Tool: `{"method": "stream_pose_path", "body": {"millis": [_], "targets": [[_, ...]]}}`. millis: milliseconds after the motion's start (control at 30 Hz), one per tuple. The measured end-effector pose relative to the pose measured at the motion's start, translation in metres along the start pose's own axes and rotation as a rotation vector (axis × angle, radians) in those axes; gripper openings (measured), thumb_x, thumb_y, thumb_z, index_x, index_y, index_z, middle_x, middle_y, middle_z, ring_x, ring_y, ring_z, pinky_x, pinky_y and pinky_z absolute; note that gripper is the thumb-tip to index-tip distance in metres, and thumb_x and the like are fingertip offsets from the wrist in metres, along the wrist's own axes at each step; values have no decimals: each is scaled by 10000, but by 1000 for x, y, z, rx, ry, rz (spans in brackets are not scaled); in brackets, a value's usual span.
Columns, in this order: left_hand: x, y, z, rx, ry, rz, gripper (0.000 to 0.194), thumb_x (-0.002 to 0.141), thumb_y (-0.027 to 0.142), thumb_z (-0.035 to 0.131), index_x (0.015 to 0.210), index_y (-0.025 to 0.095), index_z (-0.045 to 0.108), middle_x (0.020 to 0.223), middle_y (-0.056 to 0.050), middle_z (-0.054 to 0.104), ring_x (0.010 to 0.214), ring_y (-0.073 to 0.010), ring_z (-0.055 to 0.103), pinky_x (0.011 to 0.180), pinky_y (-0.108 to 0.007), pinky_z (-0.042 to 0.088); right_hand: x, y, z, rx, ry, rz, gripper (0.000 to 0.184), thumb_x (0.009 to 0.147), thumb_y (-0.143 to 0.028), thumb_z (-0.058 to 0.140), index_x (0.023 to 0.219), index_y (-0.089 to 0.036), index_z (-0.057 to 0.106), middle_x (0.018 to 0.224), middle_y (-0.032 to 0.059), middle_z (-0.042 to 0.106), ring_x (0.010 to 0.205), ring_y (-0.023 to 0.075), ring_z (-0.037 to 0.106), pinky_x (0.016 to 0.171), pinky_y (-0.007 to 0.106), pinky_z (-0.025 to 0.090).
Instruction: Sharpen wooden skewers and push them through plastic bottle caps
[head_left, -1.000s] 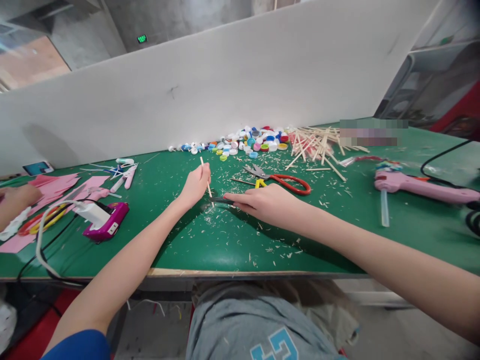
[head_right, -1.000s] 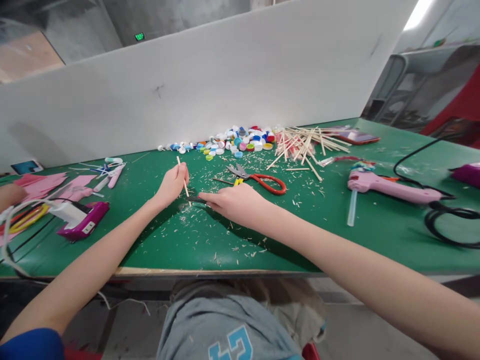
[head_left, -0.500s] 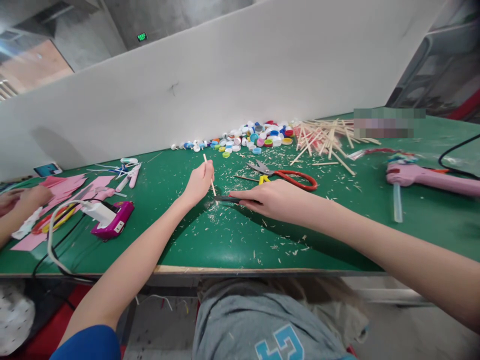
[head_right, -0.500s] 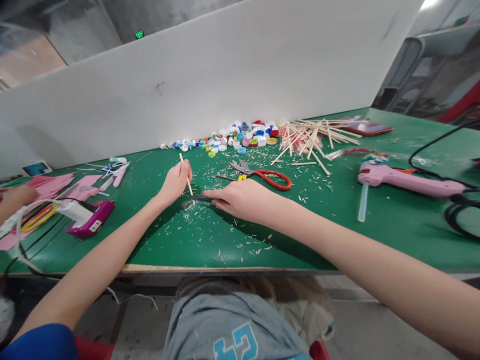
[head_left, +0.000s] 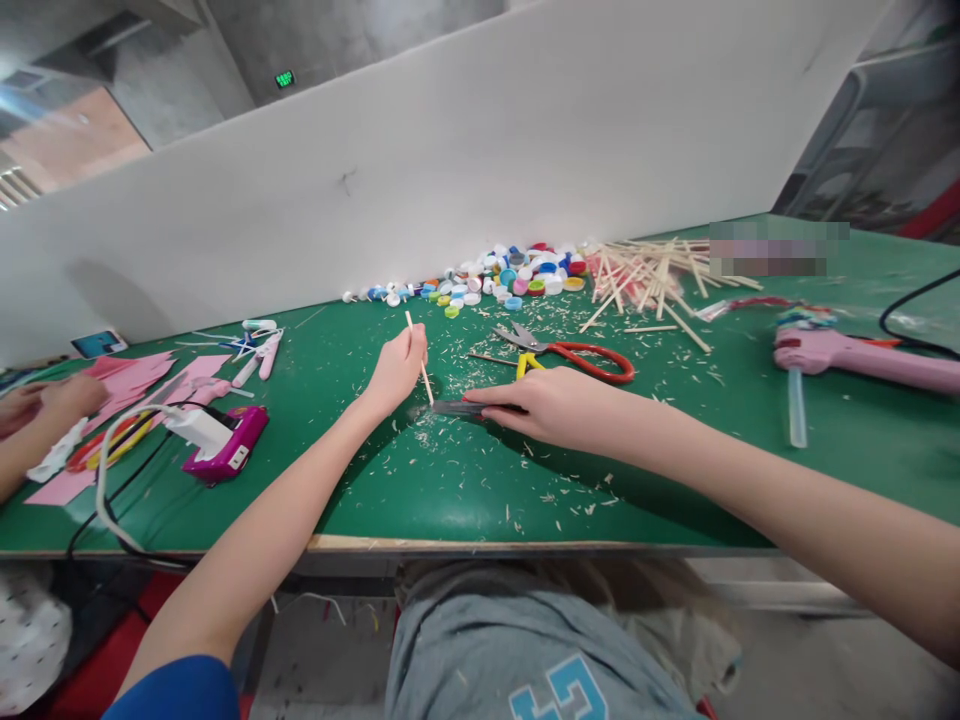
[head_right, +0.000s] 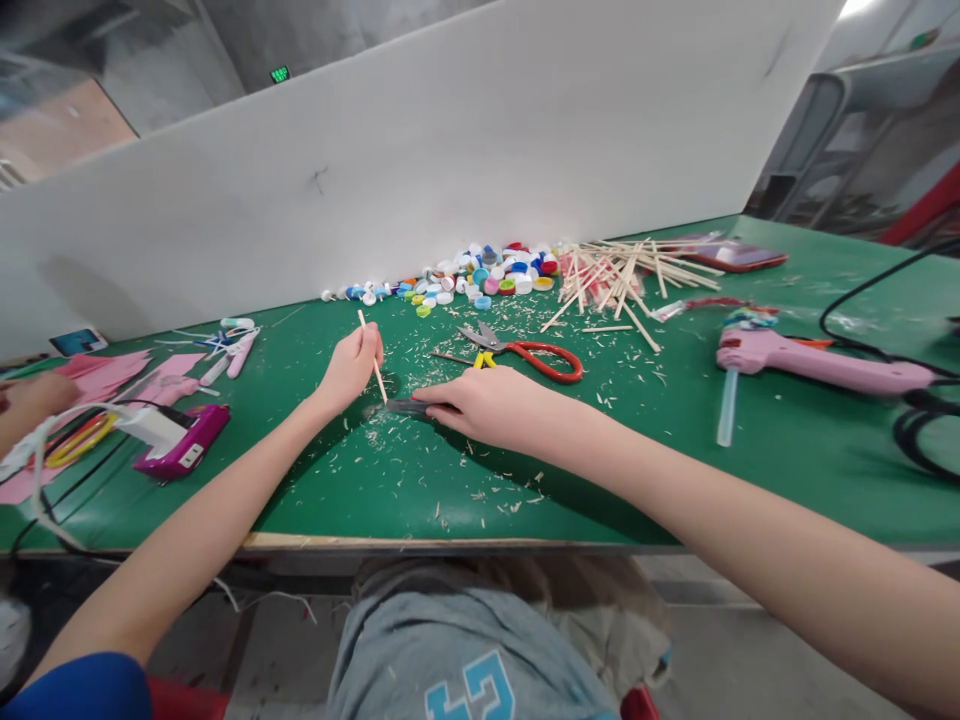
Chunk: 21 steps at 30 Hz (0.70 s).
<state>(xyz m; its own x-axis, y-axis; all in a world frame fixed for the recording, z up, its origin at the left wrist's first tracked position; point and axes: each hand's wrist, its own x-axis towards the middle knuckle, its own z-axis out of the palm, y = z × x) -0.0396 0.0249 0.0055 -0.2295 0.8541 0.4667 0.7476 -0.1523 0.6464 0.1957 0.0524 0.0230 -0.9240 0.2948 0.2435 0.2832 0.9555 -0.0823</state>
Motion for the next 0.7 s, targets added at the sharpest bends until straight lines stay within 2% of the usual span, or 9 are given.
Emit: {"method": "stream_pose_path", "body": {"millis": [400, 533, 700], "targets": [[-1, 6, -2, 11, -20, -25, 481, 954, 454, 240, 591, 193, 419, 541, 10, 470, 529, -98, 439, 582, -249, 361, 0, -1, -3, 44, -3, 61, 348, 949, -389, 422, 1263, -371, 571, 888, -16, 713, 651, 121, 602, 564, 227, 374], [0, 3, -2, -1, -23, -17, 488, 949, 473, 241, 593, 193, 422, 538, 7, 475, 520, -100, 436, 569, -249, 362, 0, 3, -2, 0, 45, 66, 362, 958, -394, 399, 1286, -372, 552, 798, -15, 700, 580, 108, 563, 516, 225, 326], [1, 0, -2, -27, -44, -27, 488, 942, 500, 244, 626, 193, 455, 523, 14, 482, 486, -96, 434, 537, -239, 364, 0, 6, 2, -65, 67, 41, 366, 963, -376, 392, 1297, -367, 542, 824, -6, 698, 630, 115, 586, 521, 230, 318]]}}
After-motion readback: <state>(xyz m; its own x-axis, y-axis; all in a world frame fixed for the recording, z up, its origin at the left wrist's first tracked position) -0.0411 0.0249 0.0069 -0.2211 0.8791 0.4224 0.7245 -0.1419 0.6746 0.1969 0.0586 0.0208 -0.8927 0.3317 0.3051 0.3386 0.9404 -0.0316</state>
